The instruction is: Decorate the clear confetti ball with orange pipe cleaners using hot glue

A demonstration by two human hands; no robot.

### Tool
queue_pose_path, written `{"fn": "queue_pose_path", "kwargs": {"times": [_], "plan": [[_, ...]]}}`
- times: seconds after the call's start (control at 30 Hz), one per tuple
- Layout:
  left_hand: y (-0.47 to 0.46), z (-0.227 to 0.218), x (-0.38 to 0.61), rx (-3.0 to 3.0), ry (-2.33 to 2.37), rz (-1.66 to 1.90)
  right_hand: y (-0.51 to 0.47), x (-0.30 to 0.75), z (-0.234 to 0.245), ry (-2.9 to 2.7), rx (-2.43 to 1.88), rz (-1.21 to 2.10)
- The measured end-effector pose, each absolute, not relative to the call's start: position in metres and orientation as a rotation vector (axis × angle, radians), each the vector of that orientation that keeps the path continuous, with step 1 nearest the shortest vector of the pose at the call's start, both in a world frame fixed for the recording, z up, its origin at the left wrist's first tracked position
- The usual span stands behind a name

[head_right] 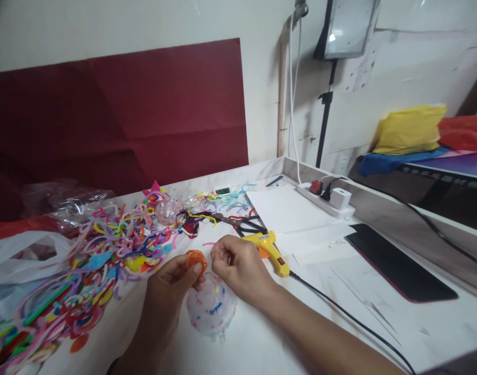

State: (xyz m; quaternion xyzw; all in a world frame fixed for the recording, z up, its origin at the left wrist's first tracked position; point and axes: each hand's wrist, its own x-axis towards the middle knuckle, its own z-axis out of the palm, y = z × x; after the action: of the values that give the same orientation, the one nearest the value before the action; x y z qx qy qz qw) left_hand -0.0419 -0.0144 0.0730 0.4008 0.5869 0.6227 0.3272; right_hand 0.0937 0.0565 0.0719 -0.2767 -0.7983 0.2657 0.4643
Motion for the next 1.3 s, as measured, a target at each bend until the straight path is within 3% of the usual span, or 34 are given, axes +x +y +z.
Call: {"fn": "queue_pose_path", "kwargs": {"times": [0.33, 0.7, 0.97, 1.07, 1.23, 1.3], "plan": [[-0.011, 0.071, -0.044, 0.968, 1.483, 1.669, 0.047, 0.094, 0.068, -2.145, -0.358, -0.163], [-0.010, 0.063, -0.047, 1.060, 1.606, 1.571, 0.039, 0.089, 0.064, -2.223, -0.408, -0.295], [-0.011, 0.059, -0.053, 1.148, 1.634, 1.562, 0.044, 0.083, 0.064, -2.072, -0.447, -0.059], [-0.012, 0.062, -0.052, 1.133, 1.609, 1.589, 0.045, 0.082, 0.065, -1.949, -0.534, 0.240], [-0.013, 0.069, -0.046, 1.076, 1.619, 1.577, 0.054, 0.081, 0.064, -1.739, -0.792, 1.084], [-0.013, 0.071, -0.044, 1.047, 1.617, 1.613, 0.059, 0.082, 0.064, -1.703, -0.800, 1.160]]}}
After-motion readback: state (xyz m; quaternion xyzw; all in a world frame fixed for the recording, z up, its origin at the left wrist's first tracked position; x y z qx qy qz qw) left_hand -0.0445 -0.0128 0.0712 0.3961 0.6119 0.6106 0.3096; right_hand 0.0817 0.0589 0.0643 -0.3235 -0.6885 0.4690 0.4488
